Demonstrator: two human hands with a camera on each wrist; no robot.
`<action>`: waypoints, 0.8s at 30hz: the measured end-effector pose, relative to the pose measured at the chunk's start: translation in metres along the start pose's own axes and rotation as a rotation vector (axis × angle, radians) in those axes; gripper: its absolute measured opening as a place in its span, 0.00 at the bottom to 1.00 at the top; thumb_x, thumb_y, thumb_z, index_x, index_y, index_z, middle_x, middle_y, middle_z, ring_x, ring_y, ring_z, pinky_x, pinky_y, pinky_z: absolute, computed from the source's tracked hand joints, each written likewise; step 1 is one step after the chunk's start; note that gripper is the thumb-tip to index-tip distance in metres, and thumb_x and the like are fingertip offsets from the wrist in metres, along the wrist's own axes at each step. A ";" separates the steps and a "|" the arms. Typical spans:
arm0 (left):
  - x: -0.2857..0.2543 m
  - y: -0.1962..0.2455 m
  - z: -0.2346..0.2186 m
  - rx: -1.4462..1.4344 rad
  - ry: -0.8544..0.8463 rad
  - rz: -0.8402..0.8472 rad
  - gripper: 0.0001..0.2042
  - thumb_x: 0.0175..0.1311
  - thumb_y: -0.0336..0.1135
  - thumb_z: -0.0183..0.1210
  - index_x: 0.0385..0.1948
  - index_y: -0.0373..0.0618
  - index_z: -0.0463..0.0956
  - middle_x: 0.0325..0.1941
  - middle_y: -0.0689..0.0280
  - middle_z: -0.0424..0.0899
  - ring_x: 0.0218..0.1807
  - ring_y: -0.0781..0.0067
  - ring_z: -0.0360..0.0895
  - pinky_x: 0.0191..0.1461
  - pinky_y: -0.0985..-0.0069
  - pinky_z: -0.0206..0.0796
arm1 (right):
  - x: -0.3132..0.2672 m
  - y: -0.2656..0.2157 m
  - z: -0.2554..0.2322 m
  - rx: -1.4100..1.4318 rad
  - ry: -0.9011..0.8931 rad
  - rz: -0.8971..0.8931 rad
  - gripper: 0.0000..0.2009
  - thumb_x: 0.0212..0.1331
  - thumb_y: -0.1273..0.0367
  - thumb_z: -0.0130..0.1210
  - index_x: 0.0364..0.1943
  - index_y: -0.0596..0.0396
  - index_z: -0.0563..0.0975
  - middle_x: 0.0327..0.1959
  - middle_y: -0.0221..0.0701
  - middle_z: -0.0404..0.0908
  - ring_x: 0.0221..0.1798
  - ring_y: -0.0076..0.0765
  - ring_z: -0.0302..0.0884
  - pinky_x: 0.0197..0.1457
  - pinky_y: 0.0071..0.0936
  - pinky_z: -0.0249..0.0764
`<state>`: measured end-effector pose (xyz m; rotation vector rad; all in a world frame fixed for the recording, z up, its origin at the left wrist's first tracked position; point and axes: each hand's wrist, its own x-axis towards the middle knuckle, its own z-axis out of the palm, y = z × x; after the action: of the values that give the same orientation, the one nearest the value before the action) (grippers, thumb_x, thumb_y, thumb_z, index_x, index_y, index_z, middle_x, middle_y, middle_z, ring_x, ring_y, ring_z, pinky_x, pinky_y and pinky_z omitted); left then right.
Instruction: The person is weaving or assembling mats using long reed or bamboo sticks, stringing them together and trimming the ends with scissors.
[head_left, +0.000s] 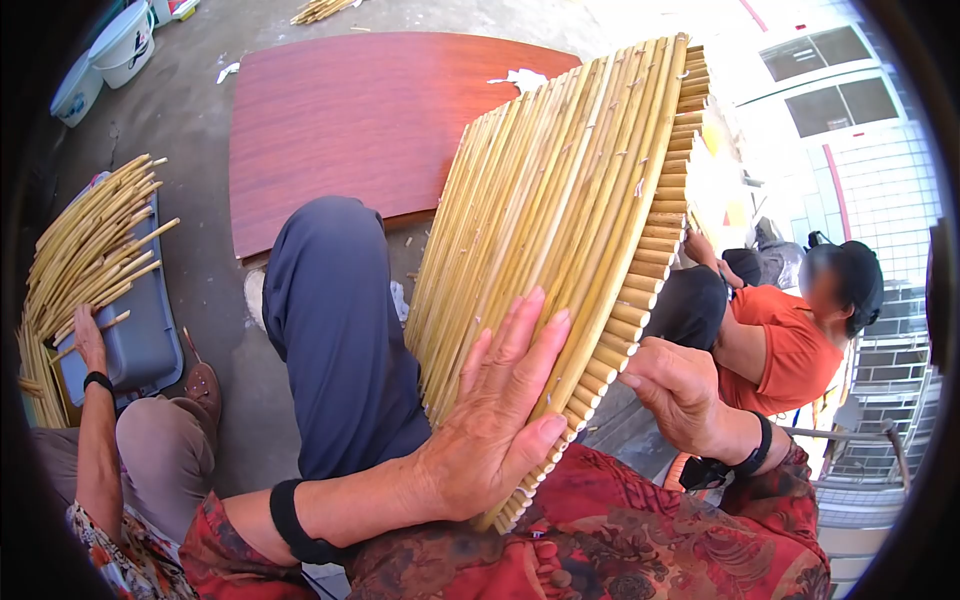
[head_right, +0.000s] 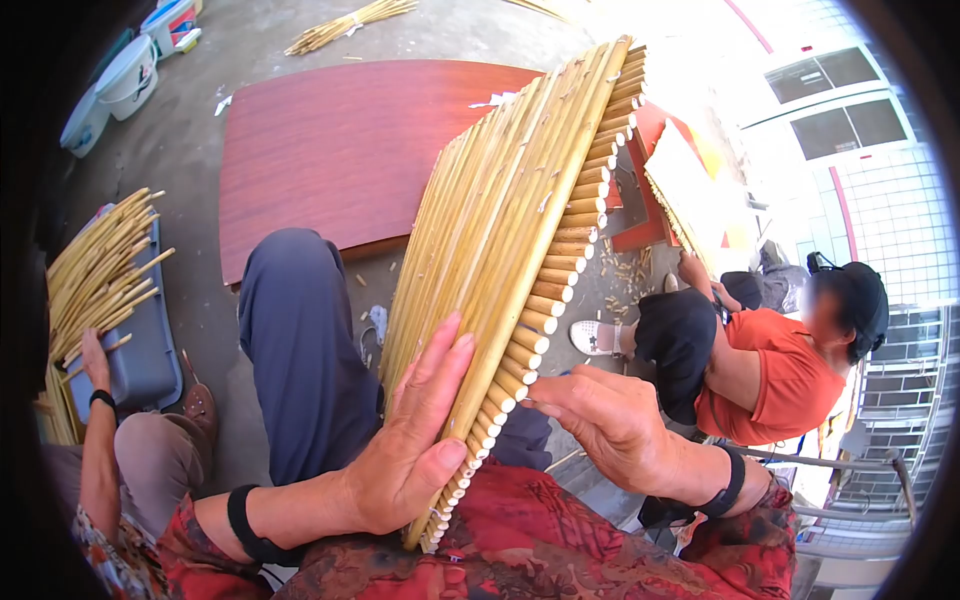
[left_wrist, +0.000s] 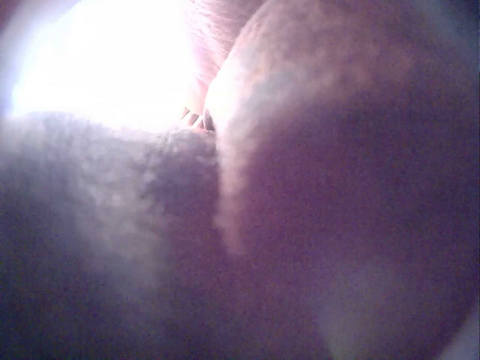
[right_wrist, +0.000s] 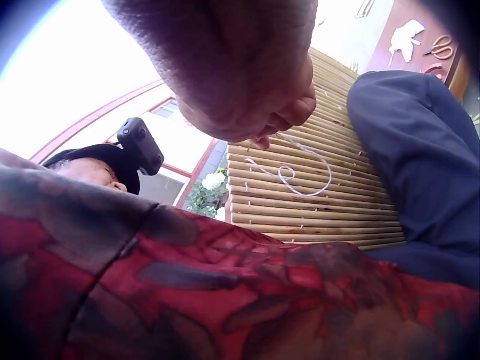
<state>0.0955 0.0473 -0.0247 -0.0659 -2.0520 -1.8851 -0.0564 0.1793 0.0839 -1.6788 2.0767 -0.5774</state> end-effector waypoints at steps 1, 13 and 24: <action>0.000 0.001 -0.001 0.001 0.000 -0.004 0.32 0.63 0.41 0.42 0.66 0.42 0.39 0.70 0.48 0.35 0.72 0.49 0.33 0.68 0.51 0.27 | 0.000 0.000 0.001 -0.002 0.003 0.006 0.09 0.51 0.79 0.56 0.38 0.59 0.75 0.27 0.37 0.78 0.29 0.38 0.78 0.29 0.24 0.72; 0.000 0.001 -0.006 0.017 0.032 0.016 0.32 0.62 0.40 0.43 0.66 0.39 0.40 0.70 0.46 0.36 0.71 0.48 0.36 0.68 0.52 0.30 | 0.011 -0.003 0.006 0.025 0.023 -0.050 0.10 0.51 0.80 0.56 0.39 0.60 0.75 0.27 0.37 0.78 0.27 0.37 0.77 0.28 0.24 0.72; 0.001 0.001 -0.010 0.016 0.048 0.029 0.32 0.62 0.39 0.43 0.66 0.38 0.40 0.70 0.45 0.36 0.71 0.48 0.36 0.69 0.53 0.32 | 0.019 -0.005 0.006 0.034 0.020 -0.066 0.09 0.52 0.79 0.55 0.38 0.61 0.74 0.27 0.38 0.77 0.26 0.39 0.76 0.27 0.26 0.71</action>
<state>0.0971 0.0377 -0.0227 -0.0460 -2.0233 -1.8345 -0.0526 0.1594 0.0808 -1.7351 2.0203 -0.6491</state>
